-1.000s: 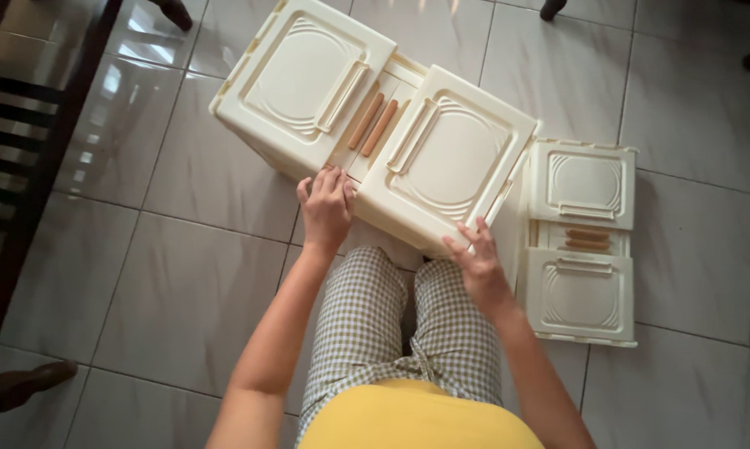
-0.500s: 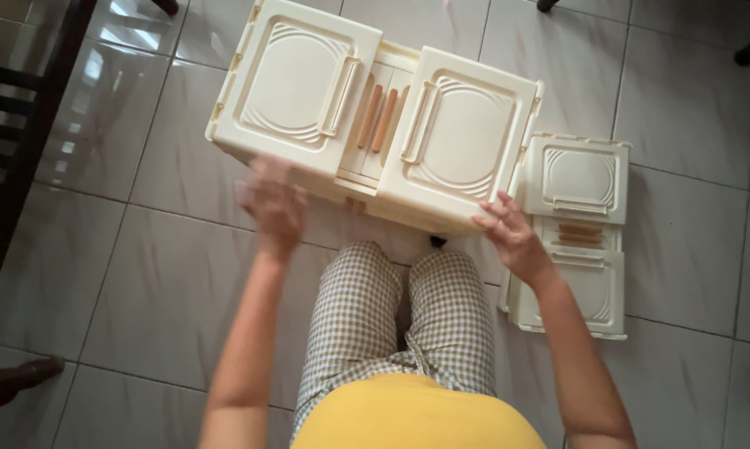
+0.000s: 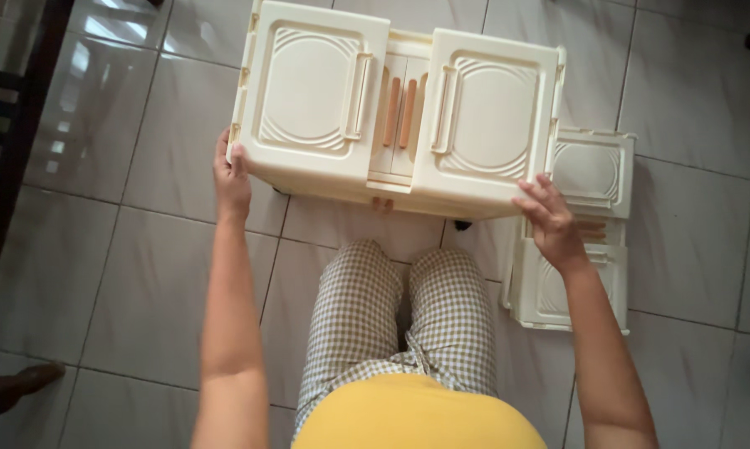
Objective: The person assembles a collapsible plastic storage container by unfolding its sides and securing the latches. They then close the lid and re-open the container, repeating the unfolding and latching process.
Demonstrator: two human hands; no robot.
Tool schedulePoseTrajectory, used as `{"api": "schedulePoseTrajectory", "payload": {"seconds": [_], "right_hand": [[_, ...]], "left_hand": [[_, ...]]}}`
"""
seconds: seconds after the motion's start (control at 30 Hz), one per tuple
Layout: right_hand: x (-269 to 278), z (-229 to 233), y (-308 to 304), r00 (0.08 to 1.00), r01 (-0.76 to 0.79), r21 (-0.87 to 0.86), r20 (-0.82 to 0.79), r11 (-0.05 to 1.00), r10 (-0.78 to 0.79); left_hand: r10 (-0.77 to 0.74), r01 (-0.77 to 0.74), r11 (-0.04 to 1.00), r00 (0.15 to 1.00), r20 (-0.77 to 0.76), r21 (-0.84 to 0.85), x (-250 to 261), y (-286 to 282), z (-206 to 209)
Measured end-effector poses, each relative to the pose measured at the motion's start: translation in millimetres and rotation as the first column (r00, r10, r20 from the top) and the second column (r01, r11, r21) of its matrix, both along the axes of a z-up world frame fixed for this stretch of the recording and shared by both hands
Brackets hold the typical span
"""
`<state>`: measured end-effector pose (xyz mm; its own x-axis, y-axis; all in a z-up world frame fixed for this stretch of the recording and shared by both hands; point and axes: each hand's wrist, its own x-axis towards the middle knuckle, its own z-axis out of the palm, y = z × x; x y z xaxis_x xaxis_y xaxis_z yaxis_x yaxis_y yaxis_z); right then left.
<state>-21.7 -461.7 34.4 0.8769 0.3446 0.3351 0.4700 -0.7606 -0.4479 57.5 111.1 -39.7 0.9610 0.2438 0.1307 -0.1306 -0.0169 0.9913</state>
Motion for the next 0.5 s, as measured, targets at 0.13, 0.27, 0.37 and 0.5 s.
{"api": "schedulePoseTrajectory", "payload": {"seconds": [0.13, 0.27, 0.37, 0.5], "right_hand": [[13, -1, -4, 0.999, 0.034, -0.003, 0.004, 0.999, -0.034], [43, -3, -10, 0.995, 0.06, -0.053, 0.079, 0.997, -0.055], [63, -8, -16, 0.989, 0.093, -0.064, 0.119, 0.994, -0.085], [83, -16, -19, 0.968, 0.194, -0.09, 0.18, 0.977, -0.176]], "left_hand": [[0.043, -0.044, 0.997, 0.999, 0.013, 0.065, -9, -7, -2], [0.089, -0.091, 0.988, 0.996, 0.026, 0.128, -28, -18, -9], [0.19, -0.177, 0.973, 0.978, -0.081, 0.149, -42, -31, -17], [0.245, -0.252, 0.951, 0.968, 0.063, 0.181, -58, -52, -23]]}}
